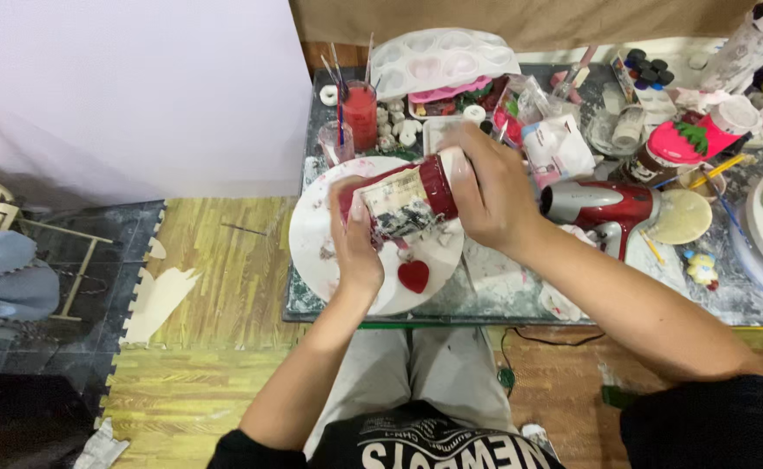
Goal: The person paints a small heart-shaped keychain red using a brush and red paint, then dries it with a hairdryer. They repeat the process by applying another coat of paint and drying it again.
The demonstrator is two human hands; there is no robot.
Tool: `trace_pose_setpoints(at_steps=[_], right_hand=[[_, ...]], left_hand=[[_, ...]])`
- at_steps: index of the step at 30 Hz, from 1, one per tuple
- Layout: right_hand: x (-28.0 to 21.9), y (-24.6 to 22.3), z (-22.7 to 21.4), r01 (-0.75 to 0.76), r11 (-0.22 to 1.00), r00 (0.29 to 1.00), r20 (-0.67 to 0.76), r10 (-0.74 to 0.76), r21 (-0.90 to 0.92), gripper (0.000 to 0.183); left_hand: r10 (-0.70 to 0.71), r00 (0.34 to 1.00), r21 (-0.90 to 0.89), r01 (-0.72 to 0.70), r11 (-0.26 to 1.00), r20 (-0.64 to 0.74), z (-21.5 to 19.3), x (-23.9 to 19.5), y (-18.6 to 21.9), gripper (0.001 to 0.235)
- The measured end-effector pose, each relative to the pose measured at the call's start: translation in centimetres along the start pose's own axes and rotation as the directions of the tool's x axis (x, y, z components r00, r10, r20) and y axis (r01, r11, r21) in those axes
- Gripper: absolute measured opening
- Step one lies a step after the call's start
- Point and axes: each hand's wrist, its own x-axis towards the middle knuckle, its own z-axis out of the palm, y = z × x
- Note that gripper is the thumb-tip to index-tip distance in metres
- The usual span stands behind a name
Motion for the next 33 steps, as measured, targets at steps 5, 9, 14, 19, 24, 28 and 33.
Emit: trace_pose_setpoints(at_steps=[5, 9, 14, 19, 24, 28, 33], right_hand=[[0.8, -0.2, 0.4, -0.376, 0.925, 0.919, 0.152, 0.364, 0.057, 0.027], [1.4, 0.1, -1.0, -0.028, 0.999, 0.988, 0.15, 0.033, -0.033, 0.049], [3.8, 2.4, -2.3, 0.388, 0.905, 0.918, 0.161, -0.362, -0.175, 0.051], [3.3, 1.7, -1.6, 0.031, 0.997, 0.998, 0.065, -0.027, -0.074, 0.045], [3.7, 1.3, -0.3, -0.012, 0.995, 0.998, 0.063, 0.006, 0.099, 0.031], [4.7, 1.5, -0.4, -0.215, 0.977, 0.965, 0.151, 0.214, -0.009, 0.044], [7.6, 3.1, -1.2, 0.402, 0.914, 0.916, 0.019, -0.402, -0.06, 0.039]], left_hand=[[0.278, 0.96, 0.149, -0.279, 0.949, 0.029, -0.2, -0.7, 0.9, 0.056], [-0.173, 0.984, -0.224, 0.177, 0.958, 0.041, 0.6, -0.3, 2.6, 0.059], [-0.362, 0.913, -0.238, 0.4, 0.885, 0.187, 0.8, 1.2, 4.7, 0.056], [-0.008, 0.988, -0.123, 0.027, 0.992, 0.155, 1.0, 2.1, 5.0, 0.054], [0.388, 0.902, 0.312, -0.431, 0.847, 0.192, -0.1, 3.8, 4.3, 0.055], [0.085, 0.986, -0.043, -0.08, 0.996, 0.141, -0.1, 4.6, 4.3, 0.062], [-0.018, 0.99, -0.091, 0.031, 0.995, 0.14, 0.6, 6.0, 3.6, 0.057]])
